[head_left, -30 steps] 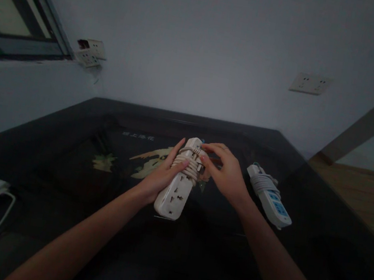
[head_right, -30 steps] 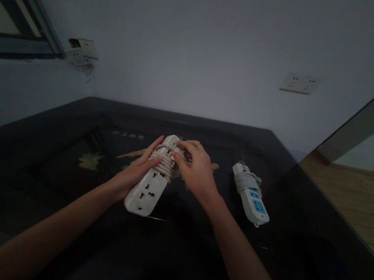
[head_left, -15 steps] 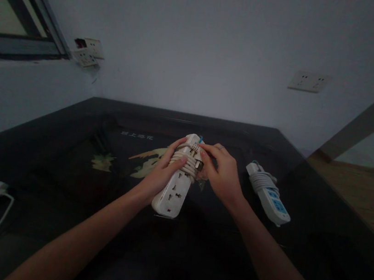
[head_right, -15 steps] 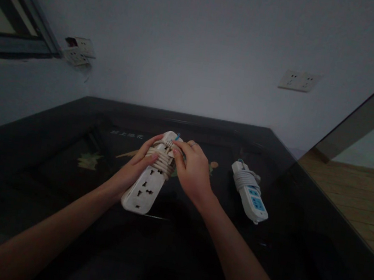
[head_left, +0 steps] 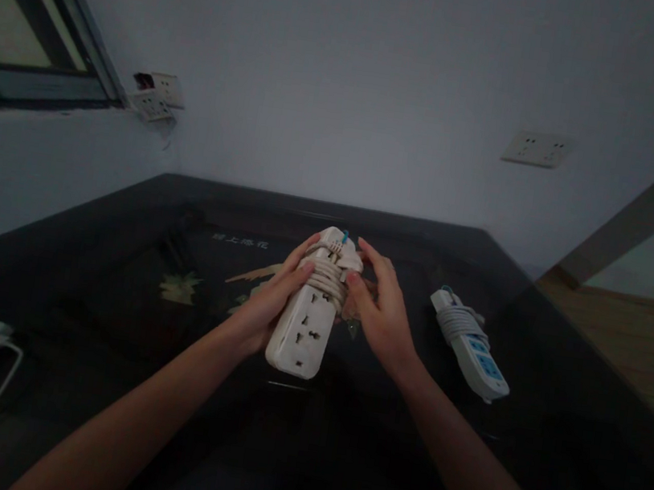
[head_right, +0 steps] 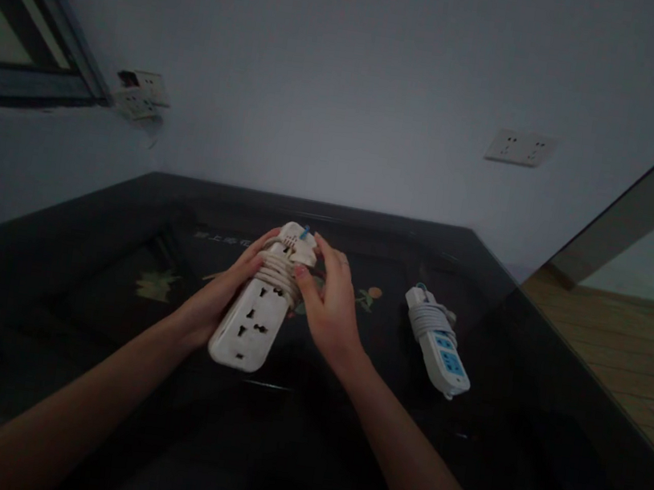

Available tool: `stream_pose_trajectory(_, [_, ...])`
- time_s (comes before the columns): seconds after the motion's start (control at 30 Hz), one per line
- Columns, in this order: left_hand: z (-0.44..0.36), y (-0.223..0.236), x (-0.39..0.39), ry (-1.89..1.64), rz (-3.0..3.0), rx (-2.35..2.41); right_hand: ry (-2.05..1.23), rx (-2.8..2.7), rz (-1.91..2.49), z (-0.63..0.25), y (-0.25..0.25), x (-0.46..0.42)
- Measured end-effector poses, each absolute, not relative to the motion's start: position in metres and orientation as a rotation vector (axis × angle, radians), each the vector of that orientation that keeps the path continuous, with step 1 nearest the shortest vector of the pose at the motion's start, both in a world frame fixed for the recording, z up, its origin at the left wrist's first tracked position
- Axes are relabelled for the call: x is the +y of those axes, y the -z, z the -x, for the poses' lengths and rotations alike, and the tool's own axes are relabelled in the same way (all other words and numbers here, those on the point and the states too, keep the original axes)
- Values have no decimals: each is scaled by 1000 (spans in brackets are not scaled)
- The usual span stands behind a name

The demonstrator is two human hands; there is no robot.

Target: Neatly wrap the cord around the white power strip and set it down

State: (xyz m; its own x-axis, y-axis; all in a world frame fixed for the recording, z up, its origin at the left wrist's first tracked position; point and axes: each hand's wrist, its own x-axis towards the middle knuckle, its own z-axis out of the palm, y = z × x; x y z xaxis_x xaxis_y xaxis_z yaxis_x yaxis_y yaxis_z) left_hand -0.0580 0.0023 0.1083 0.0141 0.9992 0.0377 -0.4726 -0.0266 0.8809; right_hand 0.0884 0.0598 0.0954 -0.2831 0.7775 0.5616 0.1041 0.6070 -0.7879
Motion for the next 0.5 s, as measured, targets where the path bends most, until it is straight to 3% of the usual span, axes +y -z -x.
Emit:
stream_pose_trajectory(0.3, [63, -114, 1, -1871, -871, 710, -1976, -1422, 698, -64, -92, 19])
stream_pose_trajectory(0.5, [69, -120, -3, -1726, -885, 747, -1847, -1559, 670, -67, -100, 12])
